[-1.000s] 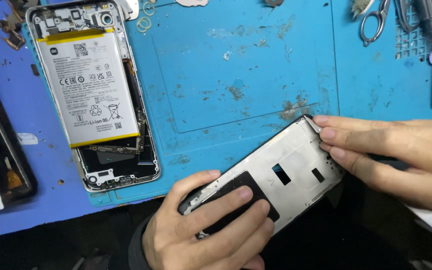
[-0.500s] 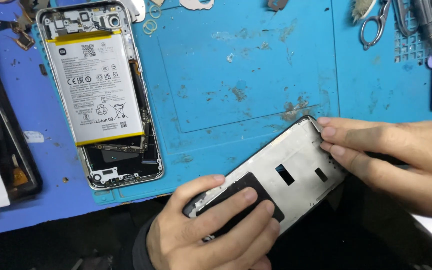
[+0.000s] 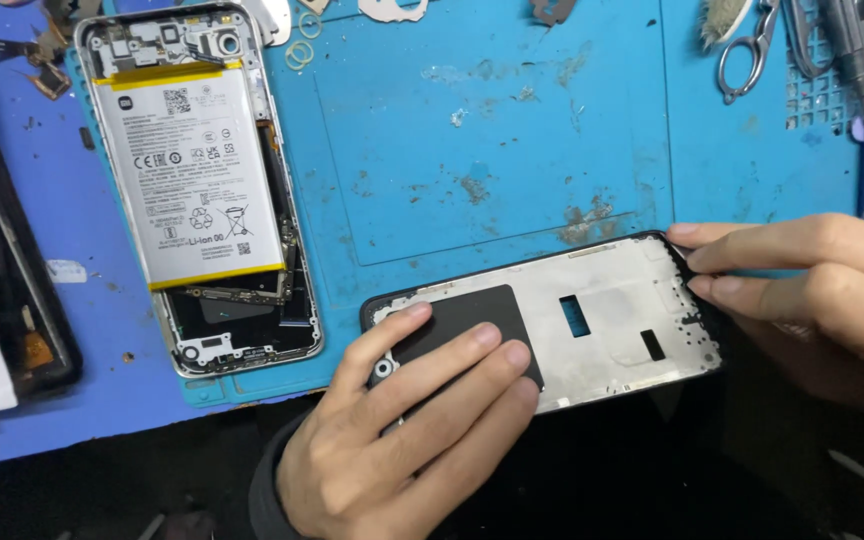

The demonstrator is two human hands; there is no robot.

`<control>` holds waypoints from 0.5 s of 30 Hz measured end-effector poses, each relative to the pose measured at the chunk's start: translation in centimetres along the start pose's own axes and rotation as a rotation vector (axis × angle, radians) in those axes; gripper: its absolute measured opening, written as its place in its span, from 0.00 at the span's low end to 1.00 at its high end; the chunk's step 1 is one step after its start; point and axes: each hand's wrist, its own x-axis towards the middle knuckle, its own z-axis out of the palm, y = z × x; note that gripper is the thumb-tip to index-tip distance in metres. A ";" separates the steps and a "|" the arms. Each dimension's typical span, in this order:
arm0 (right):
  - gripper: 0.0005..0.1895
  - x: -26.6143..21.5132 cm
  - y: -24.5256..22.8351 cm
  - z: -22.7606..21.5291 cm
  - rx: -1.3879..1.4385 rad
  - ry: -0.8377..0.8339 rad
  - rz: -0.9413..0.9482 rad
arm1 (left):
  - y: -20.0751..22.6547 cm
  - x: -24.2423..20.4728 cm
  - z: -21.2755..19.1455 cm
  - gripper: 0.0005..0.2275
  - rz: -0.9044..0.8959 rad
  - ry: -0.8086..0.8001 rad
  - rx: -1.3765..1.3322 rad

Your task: Replacing the screen and cleaning the internal components of a smartphone.

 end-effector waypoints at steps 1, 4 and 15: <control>0.09 -0.1 0.1 -0.3 -0.004 -0.001 0.007 | -0.2 0.0 0.1 0.08 0.002 0.000 -0.008; 0.14 -0.5 1.1 -1.2 0.016 -0.050 -0.012 | -1.0 0.0 0.2 0.09 0.041 -0.010 0.016; 0.12 -0.7 5.3 -1.1 0.081 -0.094 -0.291 | -1.9 -1.5 0.3 0.10 0.065 -0.103 0.027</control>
